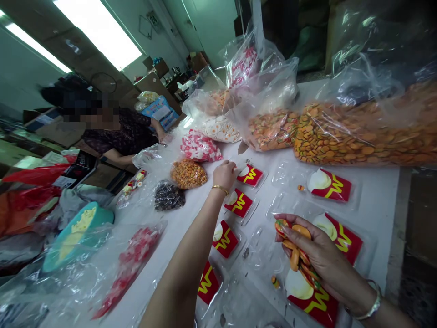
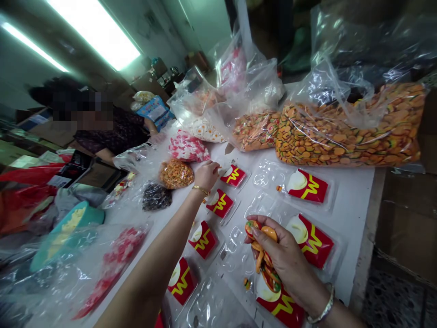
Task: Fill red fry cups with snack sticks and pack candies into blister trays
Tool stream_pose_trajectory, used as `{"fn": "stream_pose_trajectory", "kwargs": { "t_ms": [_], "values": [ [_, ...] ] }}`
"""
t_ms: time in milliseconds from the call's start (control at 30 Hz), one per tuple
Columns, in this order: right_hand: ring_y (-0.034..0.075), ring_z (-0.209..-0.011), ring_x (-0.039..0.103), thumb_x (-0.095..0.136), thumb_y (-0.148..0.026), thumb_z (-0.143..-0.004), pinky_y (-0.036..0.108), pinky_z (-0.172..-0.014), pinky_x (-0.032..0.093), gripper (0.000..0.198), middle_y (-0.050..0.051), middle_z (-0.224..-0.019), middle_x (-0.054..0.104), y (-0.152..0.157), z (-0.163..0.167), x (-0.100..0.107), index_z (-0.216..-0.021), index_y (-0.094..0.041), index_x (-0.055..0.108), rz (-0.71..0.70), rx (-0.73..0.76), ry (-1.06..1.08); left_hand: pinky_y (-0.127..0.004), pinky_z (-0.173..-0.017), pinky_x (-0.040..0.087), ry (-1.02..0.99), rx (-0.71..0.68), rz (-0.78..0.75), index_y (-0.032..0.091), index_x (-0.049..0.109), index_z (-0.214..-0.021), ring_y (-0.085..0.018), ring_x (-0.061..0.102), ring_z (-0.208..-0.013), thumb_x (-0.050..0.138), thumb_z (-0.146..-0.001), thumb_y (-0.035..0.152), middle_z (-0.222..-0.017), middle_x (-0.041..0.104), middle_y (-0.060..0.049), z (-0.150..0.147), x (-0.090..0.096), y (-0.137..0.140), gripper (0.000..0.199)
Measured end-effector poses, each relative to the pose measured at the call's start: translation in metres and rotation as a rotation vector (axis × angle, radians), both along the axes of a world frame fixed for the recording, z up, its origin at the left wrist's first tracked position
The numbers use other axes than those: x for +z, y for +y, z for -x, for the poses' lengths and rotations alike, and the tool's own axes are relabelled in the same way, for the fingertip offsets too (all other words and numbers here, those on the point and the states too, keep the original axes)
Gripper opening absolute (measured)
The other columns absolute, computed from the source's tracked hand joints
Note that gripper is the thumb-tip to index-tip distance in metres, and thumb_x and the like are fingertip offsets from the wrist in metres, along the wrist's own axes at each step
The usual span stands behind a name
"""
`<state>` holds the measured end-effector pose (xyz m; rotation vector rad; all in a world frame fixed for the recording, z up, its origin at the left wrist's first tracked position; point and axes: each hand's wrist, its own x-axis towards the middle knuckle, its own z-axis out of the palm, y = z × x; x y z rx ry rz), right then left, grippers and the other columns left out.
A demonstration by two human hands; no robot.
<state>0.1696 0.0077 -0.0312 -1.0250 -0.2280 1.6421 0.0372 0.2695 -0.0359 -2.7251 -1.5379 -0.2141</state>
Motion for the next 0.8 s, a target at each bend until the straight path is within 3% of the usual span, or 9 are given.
{"fn": "stream_pose_trajectory", "kwargs": {
  "t_ms": [133,300,367,467,567,667,800],
  "values": [
    [0.013,-0.067,0.058,0.072,-0.043,-0.076,0.019,-0.048,0.046,0.039,0.003,-0.084,0.064,0.002,-0.005,-0.003,-0.11,-0.027,0.059,-0.003,-0.017,-0.037,-0.037,-0.083,0.042,0.047,-0.013,0.079,0.021,0.07,-0.083,-0.022,0.061,-0.093,0.047,-0.085,0.019,-0.097,0.069,-0.007,0.002,-0.003,0.002,0.023],
    [0.013,-0.068,0.059,0.072,-0.043,-0.076,0.02,-0.052,0.047,0.036,0.002,-0.086,0.064,0.003,-0.009,-0.005,-0.106,-0.026,0.061,-0.055,-0.055,-0.104,-0.037,-0.09,0.043,-0.205,-0.002,0.223,0.021,0.066,-0.104,-0.022,0.059,-0.103,0.049,-0.086,0.019,-0.114,0.065,-0.008,-0.002,0.01,-0.02,0.025],
    [0.012,-0.07,0.059,0.071,-0.043,-0.077,0.019,-0.056,0.048,0.032,0.001,-0.086,0.063,0.003,-0.011,-0.005,-0.101,-0.025,0.062,-0.082,-0.08,-0.148,-0.033,-0.085,0.045,-0.367,-0.081,0.434,0.02,0.065,-0.103,-0.02,0.06,-0.096,0.052,-0.087,0.028,-0.108,0.066,-0.007,-0.01,0.022,-0.049,0.023],
    [0.011,-0.067,0.058,0.071,-0.042,-0.077,0.019,-0.056,0.047,0.028,-0.001,-0.079,0.063,0.002,-0.013,-0.005,-0.097,-0.024,0.062,-0.129,-0.108,-0.258,-0.028,-0.072,0.047,-0.565,-0.207,0.97,0.018,0.064,-0.096,-0.015,0.06,-0.079,0.06,-0.082,0.04,-0.088,0.066,-0.004,-0.024,0.04,-0.107,0.026],
    [0.013,-0.068,0.057,0.071,-0.041,-0.076,0.021,-0.057,0.047,0.031,0.0,-0.083,0.064,-0.003,-0.016,-0.005,-0.101,-0.025,0.062,-0.176,-0.142,-0.342,-0.025,-0.066,0.047,-0.78,-0.14,1.294,0.016,0.06,-0.085,-0.011,0.058,-0.069,0.069,-0.074,0.037,-0.077,0.062,-0.002,-0.037,0.051,-0.15,0.025],
    [0.012,-0.067,0.057,0.072,-0.04,-0.075,0.02,-0.056,0.046,0.037,-0.001,-0.083,0.064,-0.009,-0.022,-0.002,-0.106,-0.026,0.058,-0.177,-0.185,-0.336,-0.023,-0.061,0.044,-0.874,-0.038,1.316,0.014,0.059,-0.079,-0.008,0.054,-0.062,0.074,-0.069,0.032,-0.071,0.059,0.0,-0.051,0.053,-0.157,0.025],
    [0.008,-0.054,0.05,0.07,-0.042,-0.078,0.017,-0.047,0.042,0.029,-0.003,-0.072,0.06,-0.021,-0.041,0.003,-0.097,-0.025,0.056,-0.092,-0.248,-0.211,-0.02,-0.056,0.04,-0.893,-0.026,1.072,0.014,0.059,-0.076,-0.007,0.052,-0.058,0.07,-0.071,0.027,-0.067,0.059,0.001,-0.081,0.042,-0.128,0.018]
  ]
}}
